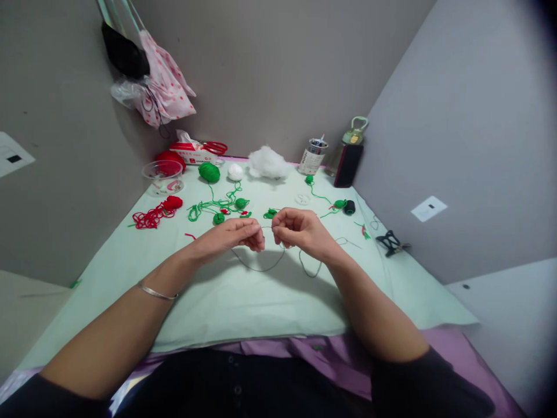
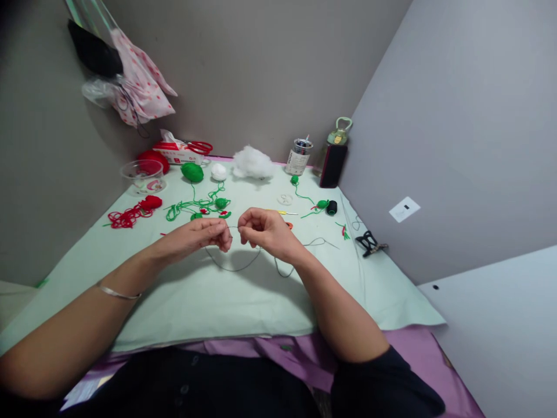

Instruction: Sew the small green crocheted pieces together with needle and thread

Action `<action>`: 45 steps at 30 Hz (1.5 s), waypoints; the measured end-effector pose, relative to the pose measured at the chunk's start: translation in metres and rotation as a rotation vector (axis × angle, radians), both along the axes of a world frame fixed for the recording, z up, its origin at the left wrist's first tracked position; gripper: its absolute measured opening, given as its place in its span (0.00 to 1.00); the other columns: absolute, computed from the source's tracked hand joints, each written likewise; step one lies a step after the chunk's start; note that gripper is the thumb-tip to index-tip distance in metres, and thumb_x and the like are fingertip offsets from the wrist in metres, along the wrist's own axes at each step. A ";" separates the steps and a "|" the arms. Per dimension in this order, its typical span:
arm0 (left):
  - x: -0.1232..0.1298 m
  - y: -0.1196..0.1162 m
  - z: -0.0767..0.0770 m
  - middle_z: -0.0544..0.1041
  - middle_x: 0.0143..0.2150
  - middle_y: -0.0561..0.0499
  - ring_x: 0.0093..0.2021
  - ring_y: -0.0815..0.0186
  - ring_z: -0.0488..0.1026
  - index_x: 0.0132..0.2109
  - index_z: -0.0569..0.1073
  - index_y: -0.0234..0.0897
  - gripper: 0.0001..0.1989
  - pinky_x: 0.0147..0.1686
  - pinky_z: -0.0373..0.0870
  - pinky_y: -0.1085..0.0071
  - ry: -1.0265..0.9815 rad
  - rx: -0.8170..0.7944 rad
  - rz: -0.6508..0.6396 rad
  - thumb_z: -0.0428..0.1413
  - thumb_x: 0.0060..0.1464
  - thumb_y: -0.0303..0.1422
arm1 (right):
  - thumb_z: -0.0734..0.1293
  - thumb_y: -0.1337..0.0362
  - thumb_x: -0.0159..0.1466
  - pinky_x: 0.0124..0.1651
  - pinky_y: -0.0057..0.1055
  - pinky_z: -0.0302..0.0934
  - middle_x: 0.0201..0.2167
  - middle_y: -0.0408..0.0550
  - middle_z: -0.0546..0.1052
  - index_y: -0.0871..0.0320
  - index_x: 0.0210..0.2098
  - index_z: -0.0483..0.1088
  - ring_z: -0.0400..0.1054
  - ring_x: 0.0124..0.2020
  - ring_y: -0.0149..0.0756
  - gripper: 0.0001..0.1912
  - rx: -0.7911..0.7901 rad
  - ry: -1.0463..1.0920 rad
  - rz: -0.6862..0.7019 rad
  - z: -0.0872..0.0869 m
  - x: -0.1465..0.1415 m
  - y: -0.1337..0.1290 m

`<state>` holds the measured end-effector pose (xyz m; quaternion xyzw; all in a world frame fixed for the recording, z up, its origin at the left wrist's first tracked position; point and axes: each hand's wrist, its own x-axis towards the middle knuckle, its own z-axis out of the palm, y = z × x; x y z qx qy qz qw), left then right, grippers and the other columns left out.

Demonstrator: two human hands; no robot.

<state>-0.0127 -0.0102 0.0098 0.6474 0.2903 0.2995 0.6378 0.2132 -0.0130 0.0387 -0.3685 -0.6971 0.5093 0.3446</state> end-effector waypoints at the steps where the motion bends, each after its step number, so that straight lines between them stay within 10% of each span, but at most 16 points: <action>1: -0.001 0.000 0.001 0.78 0.37 0.47 0.39 0.63 0.75 0.34 0.76 0.37 0.20 0.47 0.71 0.64 -0.003 -0.005 0.013 0.54 0.64 0.49 | 0.68 0.65 0.60 0.25 0.24 0.57 0.22 0.41 0.75 0.59 0.33 0.70 0.63 0.21 0.25 0.04 -0.002 -0.003 -0.002 0.000 0.000 0.000; 8: -0.001 0.001 0.005 0.73 0.28 0.50 0.33 0.65 0.71 0.29 0.71 0.37 0.19 0.41 0.70 0.66 -0.001 -0.013 0.101 0.57 0.61 0.47 | 0.69 0.64 0.61 0.26 0.24 0.58 0.23 0.42 0.75 0.60 0.33 0.70 0.63 0.23 0.26 0.05 -0.020 -0.076 0.026 0.004 0.004 0.000; 14: 0.003 -0.002 0.003 0.72 0.28 0.53 0.26 0.69 0.66 0.29 0.70 0.37 0.18 0.31 0.63 0.70 0.062 0.080 0.123 0.55 0.62 0.44 | 0.67 0.53 0.68 0.31 0.26 0.64 0.53 0.54 0.75 0.57 0.58 0.68 0.67 0.31 0.27 0.23 -0.014 -0.011 0.022 -0.003 -0.001 -0.002; 22: 0.004 -0.006 0.011 0.69 0.23 0.54 0.21 0.71 0.59 0.27 0.68 0.38 0.20 0.24 0.55 0.71 0.136 0.204 0.256 0.54 0.62 0.45 | 0.67 0.49 0.69 0.37 0.28 0.67 0.37 0.49 0.78 0.59 0.57 0.70 0.71 0.31 0.29 0.25 -0.210 0.067 0.216 -0.018 -0.014 -0.003; 33: 0.001 -0.001 0.006 0.71 0.23 0.54 0.23 0.69 0.65 0.36 0.73 0.38 0.20 0.25 0.59 0.71 0.161 0.166 0.285 0.53 0.63 0.51 | 0.71 0.51 0.62 0.25 0.26 0.48 0.19 0.39 0.67 0.61 0.31 0.74 0.56 0.21 0.25 0.18 -0.095 0.022 -0.017 -0.020 -0.014 0.003; 40: 0.000 0.001 0.008 0.77 0.49 0.45 0.32 0.68 0.76 0.46 0.72 0.38 0.17 0.25 0.64 0.72 0.061 0.188 0.398 0.57 0.62 0.47 | 0.72 0.51 0.61 0.25 0.26 0.49 0.19 0.39 0.67 0.61 0.32 0.75 0.56 0.21 0.25 0.18 -0.113 0.085 -0.070 -0.018 -0.010 0.005; 45: 0.003 0.000 0.001 0.77 0.48 0.47 0.31 0.69 0.75 0.55 0.72 0.42 0.24 0.33 0.71 0.69 0.078 0.229 0.342 0.66 0.54 0.40 | 0.72 0.50 0.60 0.25 0.26 0.49 0.18 0.39 0.67 0.61 0.30 0.74 0.56 0.21 0.26 0.18 -0.095 0.085 -0.068 -0.018 -0.011 0.005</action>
